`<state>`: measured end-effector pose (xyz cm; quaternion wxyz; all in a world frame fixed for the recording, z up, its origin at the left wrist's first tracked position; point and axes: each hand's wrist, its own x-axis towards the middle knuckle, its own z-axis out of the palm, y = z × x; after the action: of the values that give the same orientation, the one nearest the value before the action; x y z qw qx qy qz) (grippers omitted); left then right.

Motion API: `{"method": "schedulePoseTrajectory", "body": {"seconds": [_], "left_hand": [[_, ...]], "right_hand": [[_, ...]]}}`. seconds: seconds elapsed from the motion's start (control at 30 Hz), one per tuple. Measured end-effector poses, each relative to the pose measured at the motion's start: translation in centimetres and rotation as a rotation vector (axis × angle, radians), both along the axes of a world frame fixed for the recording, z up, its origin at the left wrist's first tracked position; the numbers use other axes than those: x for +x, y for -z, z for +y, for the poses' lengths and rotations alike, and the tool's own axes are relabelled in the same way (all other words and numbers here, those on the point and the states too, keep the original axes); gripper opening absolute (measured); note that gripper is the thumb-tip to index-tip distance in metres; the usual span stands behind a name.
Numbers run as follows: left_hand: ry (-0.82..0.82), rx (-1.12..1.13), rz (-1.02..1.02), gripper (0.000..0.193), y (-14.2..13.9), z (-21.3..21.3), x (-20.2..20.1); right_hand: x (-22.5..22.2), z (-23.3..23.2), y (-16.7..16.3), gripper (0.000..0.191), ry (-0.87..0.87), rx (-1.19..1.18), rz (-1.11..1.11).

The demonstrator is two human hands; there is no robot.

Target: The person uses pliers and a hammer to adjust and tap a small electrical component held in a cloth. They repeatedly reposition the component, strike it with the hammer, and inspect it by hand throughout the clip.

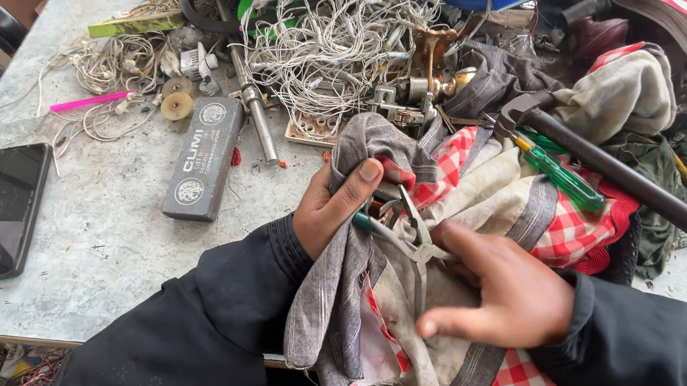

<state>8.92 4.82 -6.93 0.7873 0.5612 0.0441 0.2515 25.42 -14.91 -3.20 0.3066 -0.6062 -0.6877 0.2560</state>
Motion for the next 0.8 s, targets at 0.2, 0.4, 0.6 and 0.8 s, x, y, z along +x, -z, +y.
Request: {"method": "schedulePoseTrajectory", "body": {"seconds": [0.2,0.4,0.6,0.8], "left_hand": [[-0.007,-0.059,0.059,0.036,-0.2,-0.2,-0.4],[-0.058,-0.078,0.024,0.034,-0.6,-1.3,-0.8],[0.023,0.048,0.048,0.036,-0.7,-0.5,-1.0],[-0.048,0.009,0.083,0.036,-0.4,-0.2,-0.8]], "right_hand": [[-2.0,0.8,-1.9,0.089,0.093,-0.135,-0.182],[-2.1,0.4,-3.0,0.079,0.112,-0.184,-0.197],[-0.3,0.2,-2.7,0.072,0.009,-0.354,-0.083],[0.3,0.1,-1.1,0.044,-0.029,-0.104,0.147]]}}
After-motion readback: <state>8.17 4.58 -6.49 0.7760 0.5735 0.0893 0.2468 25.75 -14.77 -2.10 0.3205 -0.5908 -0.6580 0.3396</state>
